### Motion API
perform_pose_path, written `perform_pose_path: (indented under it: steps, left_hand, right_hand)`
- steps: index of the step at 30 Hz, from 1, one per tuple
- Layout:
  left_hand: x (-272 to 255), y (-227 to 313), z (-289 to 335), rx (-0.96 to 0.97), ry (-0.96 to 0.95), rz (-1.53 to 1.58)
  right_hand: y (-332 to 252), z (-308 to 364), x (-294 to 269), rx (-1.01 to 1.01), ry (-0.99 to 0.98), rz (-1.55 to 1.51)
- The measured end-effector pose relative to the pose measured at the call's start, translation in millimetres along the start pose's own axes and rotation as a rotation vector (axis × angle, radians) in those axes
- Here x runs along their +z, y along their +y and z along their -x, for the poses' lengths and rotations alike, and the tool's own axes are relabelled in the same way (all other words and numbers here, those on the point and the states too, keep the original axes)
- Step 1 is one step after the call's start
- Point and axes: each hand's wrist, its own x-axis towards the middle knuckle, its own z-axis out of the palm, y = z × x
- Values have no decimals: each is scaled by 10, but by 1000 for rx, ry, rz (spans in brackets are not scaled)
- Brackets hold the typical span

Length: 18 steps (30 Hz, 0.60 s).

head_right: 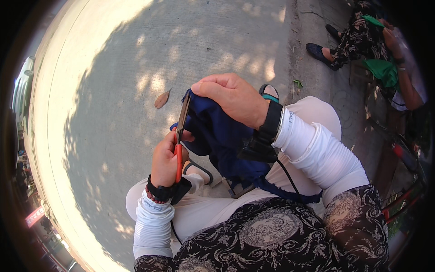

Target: Cutting a piece of blue fabric with red-handled scissors.

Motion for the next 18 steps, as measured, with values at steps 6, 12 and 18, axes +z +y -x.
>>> perform_pose_path:
  steps: [6, 12, 18]
  left_hand:
    - [-1, -16, 8, 9, 9, 6]
    - [-10, -14, 21, -28, 8, -33]
    - [13, -33, 30, -9, 23, 7]
  right_hand:
    - [23, -2, 6, -8, -1, -25]
    - [-38, 21, 23, 15, -49, -51]
    - [-9, 9, 9, -31, -56, 19]
